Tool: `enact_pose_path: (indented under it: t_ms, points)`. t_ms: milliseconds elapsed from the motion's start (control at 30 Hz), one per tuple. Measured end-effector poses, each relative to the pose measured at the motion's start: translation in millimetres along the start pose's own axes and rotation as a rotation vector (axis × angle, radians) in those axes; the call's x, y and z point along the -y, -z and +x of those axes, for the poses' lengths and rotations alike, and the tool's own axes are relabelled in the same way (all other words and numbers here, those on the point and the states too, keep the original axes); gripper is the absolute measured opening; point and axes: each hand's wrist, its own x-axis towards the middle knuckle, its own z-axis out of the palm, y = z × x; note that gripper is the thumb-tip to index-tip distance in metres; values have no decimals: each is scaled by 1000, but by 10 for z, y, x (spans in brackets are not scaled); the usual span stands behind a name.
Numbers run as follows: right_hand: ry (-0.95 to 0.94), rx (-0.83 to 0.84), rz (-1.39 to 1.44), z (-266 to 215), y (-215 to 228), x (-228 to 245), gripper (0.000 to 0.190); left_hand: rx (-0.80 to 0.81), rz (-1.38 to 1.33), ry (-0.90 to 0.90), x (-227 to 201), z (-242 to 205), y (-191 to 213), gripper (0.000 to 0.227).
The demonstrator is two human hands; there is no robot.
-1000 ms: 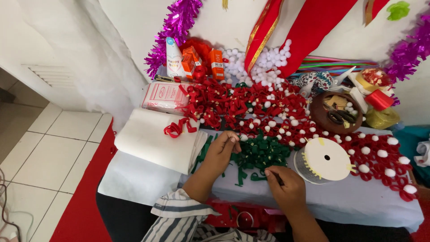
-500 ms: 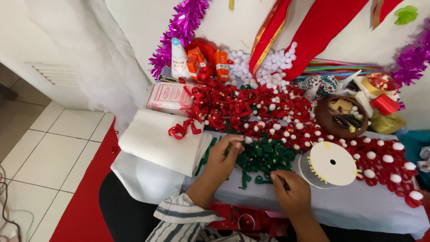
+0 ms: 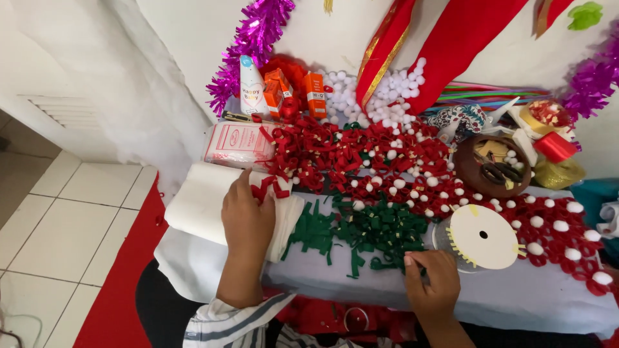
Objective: Decorate a craft project by gluing small pom-poms onto a green base.
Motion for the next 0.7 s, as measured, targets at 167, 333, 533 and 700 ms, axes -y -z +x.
enact_pose_path:
  t_ms: [167,333,533,700]
  points:
    - [32,29,12,-18,-26,-31,22,232,-427,-128,-327,-94,94,66]
    - [2,30,46,-39,-34,-43,21,90,-91,-265,-414,-139,44,54]
    - [33,35,40,-47,-24,-28,24,414,-230,-342,-607,-330,-79,49]
    - [-59,-61,154,-156,-17,-121,22,437,55,-413,-502,-467,-416,64]
